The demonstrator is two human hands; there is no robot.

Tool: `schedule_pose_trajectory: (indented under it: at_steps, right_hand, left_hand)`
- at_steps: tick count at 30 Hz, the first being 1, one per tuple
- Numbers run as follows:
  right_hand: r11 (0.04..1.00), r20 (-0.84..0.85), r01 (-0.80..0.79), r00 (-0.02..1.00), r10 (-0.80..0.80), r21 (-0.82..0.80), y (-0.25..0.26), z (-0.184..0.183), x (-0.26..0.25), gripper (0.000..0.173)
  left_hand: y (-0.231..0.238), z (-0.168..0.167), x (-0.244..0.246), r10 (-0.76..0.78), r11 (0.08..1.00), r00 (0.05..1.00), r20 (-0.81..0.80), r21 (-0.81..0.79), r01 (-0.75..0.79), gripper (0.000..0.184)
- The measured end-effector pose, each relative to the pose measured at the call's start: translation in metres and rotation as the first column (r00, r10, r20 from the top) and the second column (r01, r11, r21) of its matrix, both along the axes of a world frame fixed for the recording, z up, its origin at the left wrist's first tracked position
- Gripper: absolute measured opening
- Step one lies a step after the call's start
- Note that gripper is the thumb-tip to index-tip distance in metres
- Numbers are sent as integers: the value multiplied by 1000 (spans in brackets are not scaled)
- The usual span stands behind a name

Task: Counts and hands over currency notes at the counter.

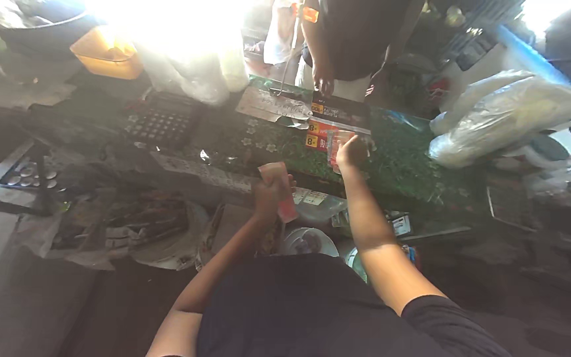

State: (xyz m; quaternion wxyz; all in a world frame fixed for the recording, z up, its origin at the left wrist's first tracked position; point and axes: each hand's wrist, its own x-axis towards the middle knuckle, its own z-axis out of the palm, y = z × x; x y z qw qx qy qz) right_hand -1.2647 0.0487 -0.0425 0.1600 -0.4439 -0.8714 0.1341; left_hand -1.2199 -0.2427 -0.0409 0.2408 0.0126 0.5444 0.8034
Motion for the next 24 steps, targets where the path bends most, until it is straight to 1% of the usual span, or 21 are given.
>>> schedule_pose_trajectory:
  at_steps: [2,3,4,5,6,7,8,9,10,11,12,13,14,15,16,18,19,21,24]
  right_hand:
    - [996,-57,30,998,-26,78,5,-8,-2,78]
    - [992,-116,46,993,-33,115,8,-11,0,84]
    - [987,-215,59,976,-25,151,8,-13,4,85]
    - [981,-335,58,942,8,187,5,-11,10,80]
    - [976,-448,41,892,61,215,-5,-4,18,72]
    - [976,-521,-8,845,122,216,-21,8,29,62]
    - [979,-547,-114,815,189,167,-46,20,44,54]
    - [961,-529,-264,805,268,85,-74,31,61,48]
    - [906,-490,-423,796,355,-32,-101,38,76,44]
    - [823,-461,-548,775,433,-148,-125,40,85,42]
    - [752,-443,-618,754,485,-229,-145,38,89,42]
    - [720,-452,-640,744,492,-269,-159,33,90,38]
    - [725,-478,-632,744,468,-273,-167,29,90,32]
    - [752,-512,-606,746,426,-257,-169,27,91,28]
    - [790,-545,-567,750,376,-236,-165,29,91,28]
    - [848,-594,-473,762,258,-239,-145,38,92,35]
    - [858,-611,-438,766,201,-267,-134,44,95,38]
    - [861,-631,-403,765,131,-310,-117,58,103,39]
    - [824,-695,-460,709,119,-329,-103,66,115,32]
  left_hand:
    - [-1,1,-1,20,1000,1000,-16,-3,-20,31]
    - [-2,0,-2,41,999,999,-16,-20,-41,31]
    - [-3,0,-2,60,997,998,-14,-52,-60,33]
    - [-4,0,-3,77,993,997,-23,-91,-79,35]
    - [-5,0,-5,98,987,995,-35,-124,-102,37]
    - [-5,-2,-7,116,984,992,-50,-133,-122,39]
    - [-5,-3,-8,125,982,990,-60,-134,-132,40]
    - [-5,-4,-8,120,984,990,-72,-126,-128,41]
    - [-5,-5,-7,103,988,992,-79,-112,-111,42]
    - [-4,-5,-5,75,990,994,-82,-110,-83,42]
    - [-3,-3,-4,48,991,996,-80,-118,-57,41]
    - [-1,-2,-2,33,990,997,-74,-138,-43,38]
    - [0,1,0,16,986,998,-59,-166,-26,39]
    - [0,5,2,6,982,999,-46,-187,-15,46]
    - [0,8,3,10,983,1000,-29,-183,-15,50]
    - [-1,9,1,29,995,1000,-1,-100,-29,49]
    - [-3,6,-1,28,999,1000,6,-19,-28,46]
    - [-3,0,-3,48,995,998,28,88,-51,38]
    - [-5,-4,-3,70,991,997,15,109,-71,31]
